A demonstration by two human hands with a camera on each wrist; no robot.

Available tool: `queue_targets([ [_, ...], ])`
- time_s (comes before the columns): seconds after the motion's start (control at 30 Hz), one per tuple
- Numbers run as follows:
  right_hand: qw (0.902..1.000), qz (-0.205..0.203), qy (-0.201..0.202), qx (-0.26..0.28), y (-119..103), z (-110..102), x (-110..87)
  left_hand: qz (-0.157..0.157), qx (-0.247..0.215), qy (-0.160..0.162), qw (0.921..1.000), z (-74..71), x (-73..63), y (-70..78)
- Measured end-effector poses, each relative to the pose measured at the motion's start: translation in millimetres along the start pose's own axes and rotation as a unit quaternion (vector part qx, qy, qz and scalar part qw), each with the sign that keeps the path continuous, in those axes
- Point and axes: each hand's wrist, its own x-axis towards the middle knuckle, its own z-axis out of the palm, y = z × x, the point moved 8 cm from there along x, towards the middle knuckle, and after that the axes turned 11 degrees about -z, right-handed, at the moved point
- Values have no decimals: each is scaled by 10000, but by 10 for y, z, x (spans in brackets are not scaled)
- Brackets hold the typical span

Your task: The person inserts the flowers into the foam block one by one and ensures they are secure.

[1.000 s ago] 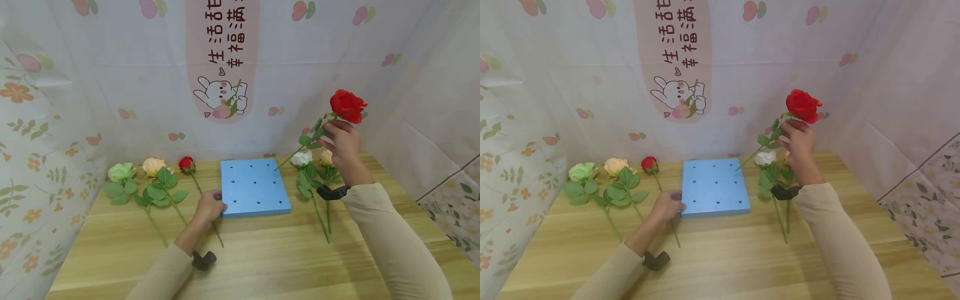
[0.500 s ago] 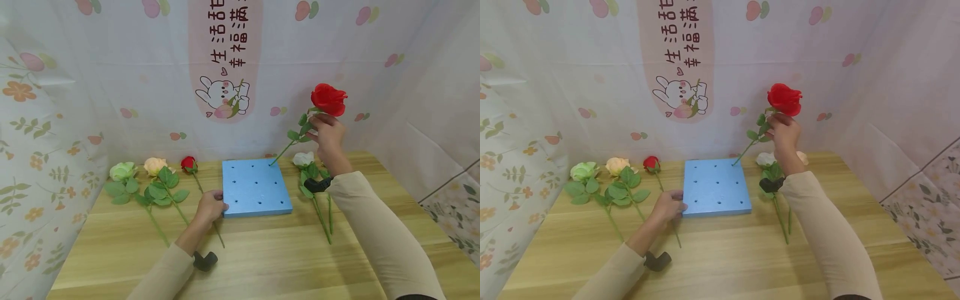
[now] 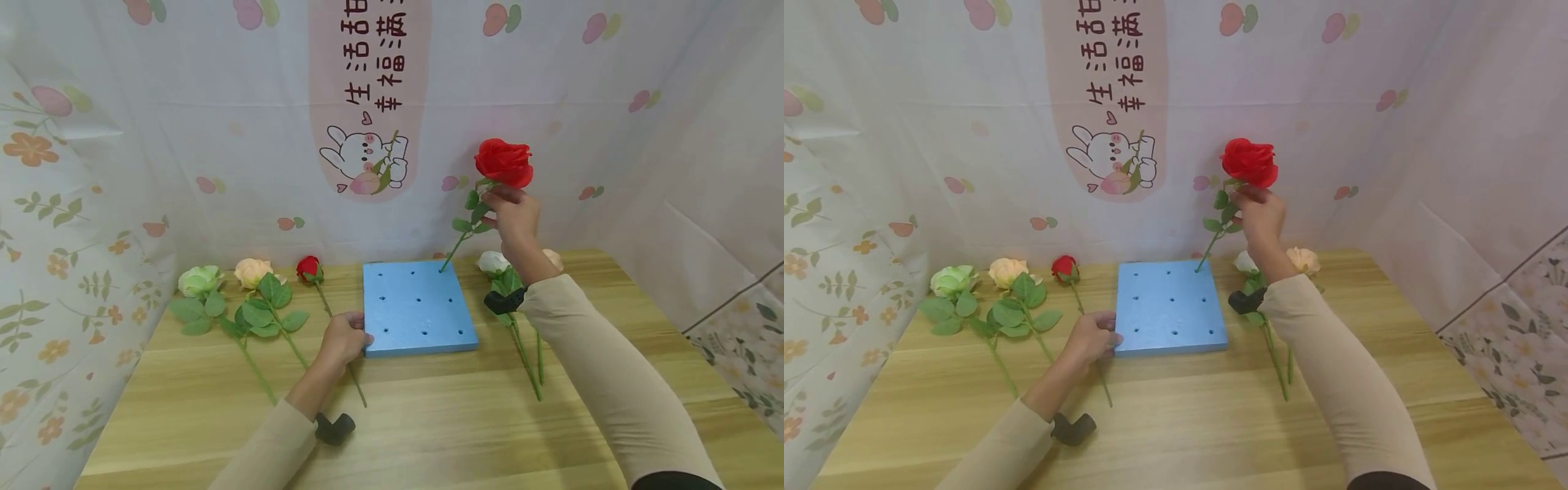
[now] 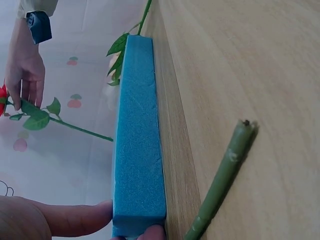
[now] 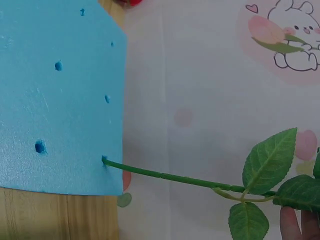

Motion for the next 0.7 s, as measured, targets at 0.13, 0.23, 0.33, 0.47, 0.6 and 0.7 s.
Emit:
queue_targets([
  [0.13, 10000, -59, -61, -23, 23, 71, -8, 11, -3, -34, 10000, -5, 2, -6],
  [0.23, 9999, -83, -80, -93, 40, 102, -5, 14, -33, -71, 10000, -7, -2, -9],
  [0.33, 9997, -128, -133, -178, 37, 124, -7, 17, -49, -91, 9999, -7, -6, -13],
  [0.47, 9992, -157, -209, -303, 31, 147, -15, 5, -69, -92, 9999, -12, -4, -23],
  [0.6, 9993, -173, -192, -268, 34, 167, -23, -14, -68, -102, 9999, -11, -6, -26],
  [0.7, 9994, -214, -159, -201, 33, 190, -28, -3, -39, -101, 9999, -8, -9, -18],
])
